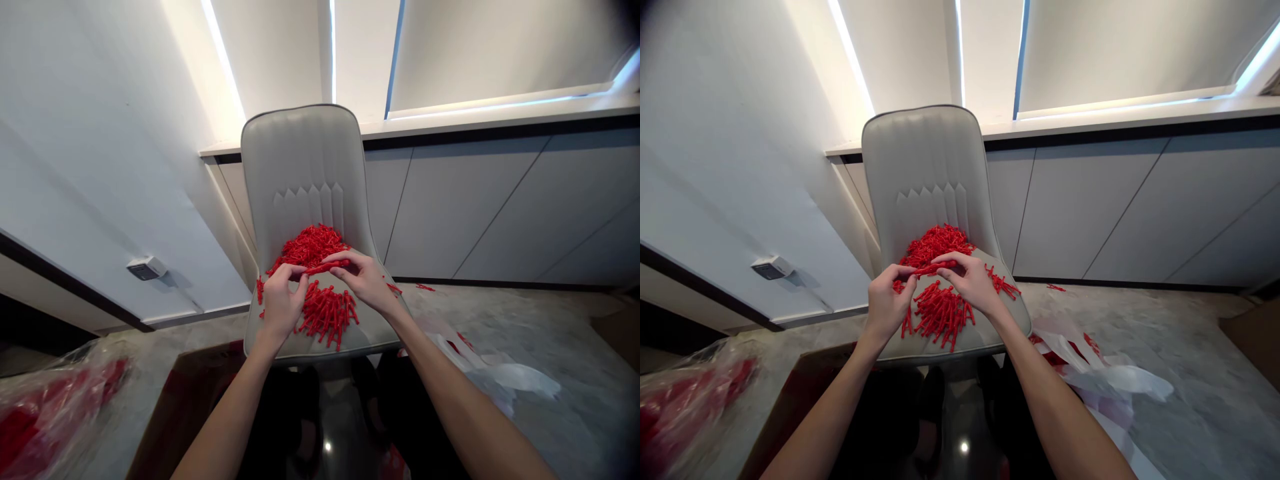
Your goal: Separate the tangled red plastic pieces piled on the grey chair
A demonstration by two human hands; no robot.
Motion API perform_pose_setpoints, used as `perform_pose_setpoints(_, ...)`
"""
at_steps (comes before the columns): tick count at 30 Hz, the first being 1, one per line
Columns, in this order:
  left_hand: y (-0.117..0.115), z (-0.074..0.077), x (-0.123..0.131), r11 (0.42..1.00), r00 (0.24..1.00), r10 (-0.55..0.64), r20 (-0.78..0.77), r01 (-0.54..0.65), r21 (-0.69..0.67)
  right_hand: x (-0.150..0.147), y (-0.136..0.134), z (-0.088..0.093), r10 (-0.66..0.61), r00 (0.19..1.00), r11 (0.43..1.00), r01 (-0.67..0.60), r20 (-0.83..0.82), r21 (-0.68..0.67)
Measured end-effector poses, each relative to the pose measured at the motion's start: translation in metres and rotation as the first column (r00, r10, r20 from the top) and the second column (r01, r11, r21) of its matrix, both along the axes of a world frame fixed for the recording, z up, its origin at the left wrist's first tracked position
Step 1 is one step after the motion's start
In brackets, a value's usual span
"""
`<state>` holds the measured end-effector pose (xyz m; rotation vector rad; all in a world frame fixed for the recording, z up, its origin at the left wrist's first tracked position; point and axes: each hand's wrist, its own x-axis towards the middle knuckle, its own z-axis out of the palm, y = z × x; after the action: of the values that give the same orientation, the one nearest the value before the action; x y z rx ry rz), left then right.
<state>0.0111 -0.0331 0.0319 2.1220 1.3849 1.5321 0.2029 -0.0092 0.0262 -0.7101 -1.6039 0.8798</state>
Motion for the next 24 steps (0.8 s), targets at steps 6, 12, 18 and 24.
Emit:
perform_pose_setpoints(6, 0.0033, -0.0003, -0.0027, 1.0, 0.998, -0.016, 0.054, 0.016, 0.0, -0.0021, 0.002, -0.0013, 0.047, 0.989, 0.998, -0.053, -0.143, -0.039)
perform_pose_setpoints(12, 0.0039, 0.0003, -0.0039, 0.993, 0.994, -0.107, 0.017, 0.108, -0.046, -0.0024, 0.0077, -0.0081, 0.069, 0.958, 0.988, -0.104, -0.279, -0.112)
perform_pose_setpoints(18, 0.0002, 0.0034, -0.0009, 0.989, 0.993, -0.1, 0.069, 0.107, -0.098, -0.0031, 0.0083, -0.0082, 0.139, 0.932, 0.975, -0.189, -0.335, -0.121)
perform_pose_setpoints(24, -0.0014, 0.0055, 0.0009, 0.997, 0.996, -0.059, 0.063, 0.062, -0.047, -0.0036, 0.007, -0.0074, 0.15, 0.933, 0.971, -0.201, -0.327, -0.128)
